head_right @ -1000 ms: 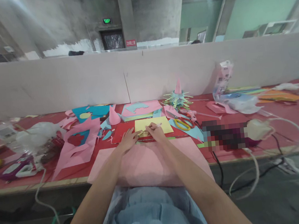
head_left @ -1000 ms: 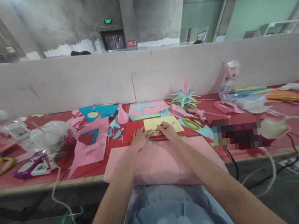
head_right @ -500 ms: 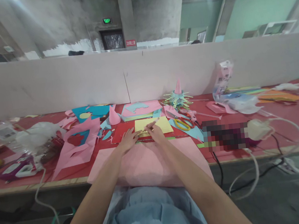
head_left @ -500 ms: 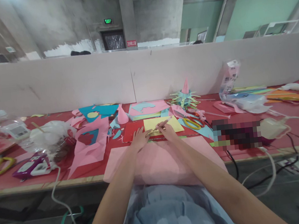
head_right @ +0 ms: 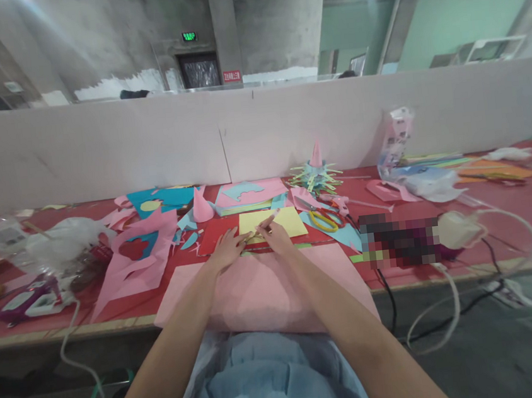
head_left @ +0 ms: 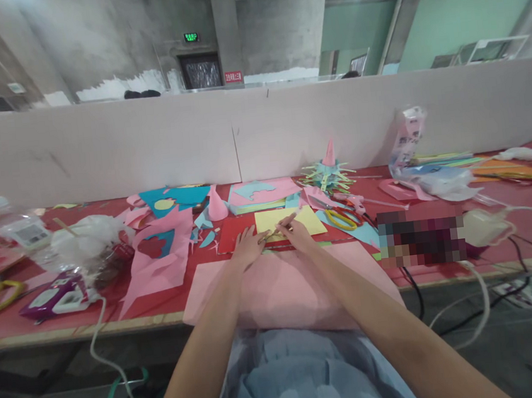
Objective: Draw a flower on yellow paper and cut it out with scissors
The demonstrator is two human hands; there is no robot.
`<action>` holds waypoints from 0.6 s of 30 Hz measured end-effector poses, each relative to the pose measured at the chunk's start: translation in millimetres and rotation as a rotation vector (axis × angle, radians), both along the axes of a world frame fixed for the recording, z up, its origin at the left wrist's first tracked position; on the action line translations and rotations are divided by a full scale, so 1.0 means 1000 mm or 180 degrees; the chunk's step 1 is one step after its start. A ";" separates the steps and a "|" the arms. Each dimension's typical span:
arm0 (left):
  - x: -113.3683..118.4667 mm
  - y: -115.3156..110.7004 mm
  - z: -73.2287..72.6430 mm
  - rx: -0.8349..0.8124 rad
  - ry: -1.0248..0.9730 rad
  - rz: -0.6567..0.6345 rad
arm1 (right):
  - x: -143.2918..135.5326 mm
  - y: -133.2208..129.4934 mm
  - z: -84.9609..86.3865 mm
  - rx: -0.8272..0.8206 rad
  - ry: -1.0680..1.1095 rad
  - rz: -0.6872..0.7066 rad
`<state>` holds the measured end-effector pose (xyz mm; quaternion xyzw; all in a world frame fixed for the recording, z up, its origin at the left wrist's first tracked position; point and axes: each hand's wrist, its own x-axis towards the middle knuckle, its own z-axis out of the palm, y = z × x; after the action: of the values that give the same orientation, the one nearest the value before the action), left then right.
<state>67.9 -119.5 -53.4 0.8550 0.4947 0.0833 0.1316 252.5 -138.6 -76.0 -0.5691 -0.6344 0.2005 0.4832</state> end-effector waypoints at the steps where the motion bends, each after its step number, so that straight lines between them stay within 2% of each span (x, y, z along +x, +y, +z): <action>1: 0.000 0.000 0.000 0.0000 0.0003 0.0006 | 0.000 0.001 -0.001 0.0010 -0.0007 -0.0005; 18: 0.002 0.001 0.002 -0.0042 0.0062 0.0062 | -0.010 0.001 -0.005 -0.0035 -0.0253 -0.0408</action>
<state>70.1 -118.9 -51.6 0.8500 0.5047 0.0730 0.1316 242.8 -137.6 -81.3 -0.6188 -0.6142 0.1499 0.4662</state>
